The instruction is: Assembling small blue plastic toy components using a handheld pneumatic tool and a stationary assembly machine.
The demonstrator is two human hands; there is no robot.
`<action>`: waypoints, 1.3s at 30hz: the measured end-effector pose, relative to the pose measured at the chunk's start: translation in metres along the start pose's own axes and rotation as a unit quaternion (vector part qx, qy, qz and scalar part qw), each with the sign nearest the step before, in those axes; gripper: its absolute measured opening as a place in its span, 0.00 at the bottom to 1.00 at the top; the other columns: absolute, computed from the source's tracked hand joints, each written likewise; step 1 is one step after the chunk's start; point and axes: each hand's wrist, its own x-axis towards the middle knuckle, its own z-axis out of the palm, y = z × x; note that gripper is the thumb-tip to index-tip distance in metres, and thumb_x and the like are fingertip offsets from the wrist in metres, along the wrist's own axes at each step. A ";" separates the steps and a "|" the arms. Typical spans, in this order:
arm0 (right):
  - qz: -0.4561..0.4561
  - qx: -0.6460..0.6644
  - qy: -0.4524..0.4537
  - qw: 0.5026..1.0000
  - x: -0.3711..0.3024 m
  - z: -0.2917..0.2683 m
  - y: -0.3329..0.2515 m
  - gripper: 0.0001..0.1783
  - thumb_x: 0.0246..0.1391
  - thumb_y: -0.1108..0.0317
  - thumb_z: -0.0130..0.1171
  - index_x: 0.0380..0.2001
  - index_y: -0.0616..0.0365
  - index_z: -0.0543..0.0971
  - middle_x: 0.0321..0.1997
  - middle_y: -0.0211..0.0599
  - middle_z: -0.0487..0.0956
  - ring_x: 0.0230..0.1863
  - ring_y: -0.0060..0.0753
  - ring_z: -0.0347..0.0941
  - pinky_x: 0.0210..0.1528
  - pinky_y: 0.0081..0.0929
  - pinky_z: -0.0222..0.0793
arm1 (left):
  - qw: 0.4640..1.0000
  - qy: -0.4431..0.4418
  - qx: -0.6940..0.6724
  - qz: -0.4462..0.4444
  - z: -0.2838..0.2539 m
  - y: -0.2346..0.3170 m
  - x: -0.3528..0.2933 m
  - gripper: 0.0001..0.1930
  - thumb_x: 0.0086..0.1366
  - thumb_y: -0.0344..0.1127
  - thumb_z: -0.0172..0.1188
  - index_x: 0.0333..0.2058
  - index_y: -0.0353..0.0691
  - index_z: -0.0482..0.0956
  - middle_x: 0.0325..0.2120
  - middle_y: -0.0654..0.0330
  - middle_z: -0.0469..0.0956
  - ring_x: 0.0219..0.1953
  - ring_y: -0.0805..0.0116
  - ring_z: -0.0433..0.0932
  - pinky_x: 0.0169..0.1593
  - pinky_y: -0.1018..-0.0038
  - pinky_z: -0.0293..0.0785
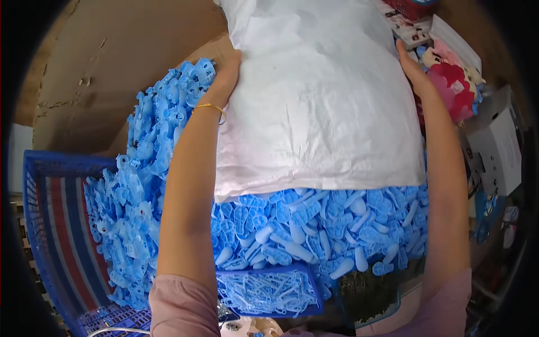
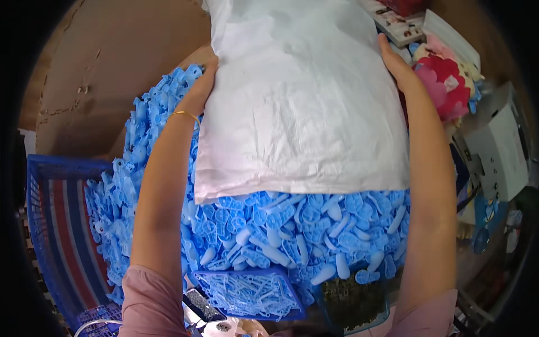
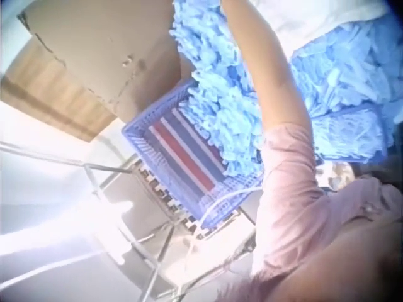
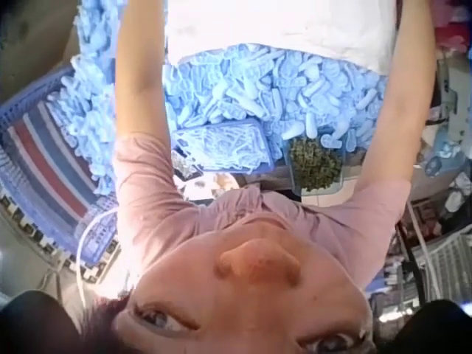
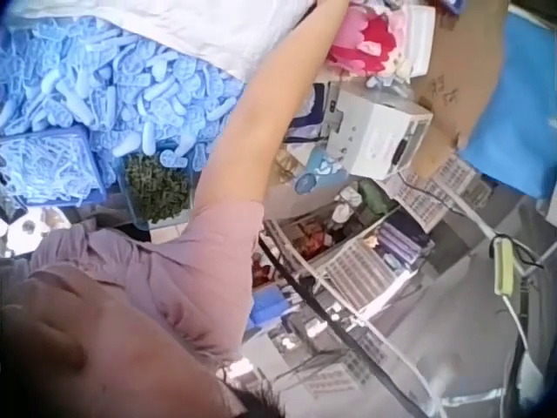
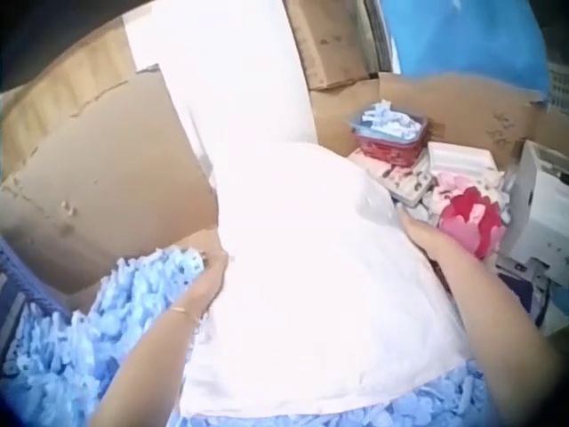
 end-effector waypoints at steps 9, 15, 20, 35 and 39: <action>0.011 0.132 -0.119 0.984 0.080 0.000 0.059 0.52 0.61 0.24 0.42 0.74 0.52 0.59 0.73 0.37 0.65 0.70 0.36 0.63 0.68 0.31 0.61 | 0.976 -0.122 0.128 -0.126 0.003 -0.002 0.024 0.43 0.60 0.69 0.62 0.62 0.39 0.74 0.59 0.57 0.76 0.59 0.65 0.74 0.63 0.73 0.68; 0.019 0.164 -0.098 0.981 0.045 0.047 0.016 0.49 0.64 0.27 0.41 0.74 0.51 0.58 0.73 0.38 0.65 0.70 0.36 0.64 0.67 0.31 0.63 | 0.989 -0.113 -0.083 -0.042 0.015 -0.030 0.011 0.40 0.61 0.63 0.64 0.61 0.35 0.74 0.55 0.55 0.79 0.56 0.62 0.77 0.60 0.72 0.70; -0.013 0.137 -0.100 0.985 0.002 0.055 -0.004 0.49 0.63 0.27 0.42 0.74 0.51 0.59 0.72 0.38 0.66 0.69 0.35 0.65 0.66 0.31 0.64 | 0.978 -0.117 -0.169 -0.044 0.008 -0.023 -0.003 0.36 0.63 0.60 0.63 0.61 0.37 0.74 0.55 0.56 0.79 0.55 0.63 0.77 0.60 0.70 0.71; -0.061 0.062 -0.100 0.991 -0.226 -0.109 0.060 0.49 0.61 0.25 0.44 0.72 0.51 0.63 0.69 0.39 0.71 0.67 0.32 0.67 0.63 0.32 0.68 | 0.957 -0.099 -0.257 0.092 -0.078 0.045 -0.053 0.36 0.69 0.62 0.56 0.64 0.39 0.70 0.61 0.56 0.74 0.59 0.62 0.76 0.62 0.63 0.73; -0.106 0.025 -0.084 0.991 -0.115 0.029 -0.077 0.49 0.60 0.25 0.45 0.72 0.51 0.64 0.68 0.39 0.72 0.67 0.31 0.68 0.63 0.32 0.69 | 0.970 -0.120 -0.211 0.018 -0.046 -0.006 -0.057 0.39 0.69 0.66 0.53 0.67 0.40 0.67 0.65 0.57 0.70 0.64 0.63 0.71 0.66 0.67 0.67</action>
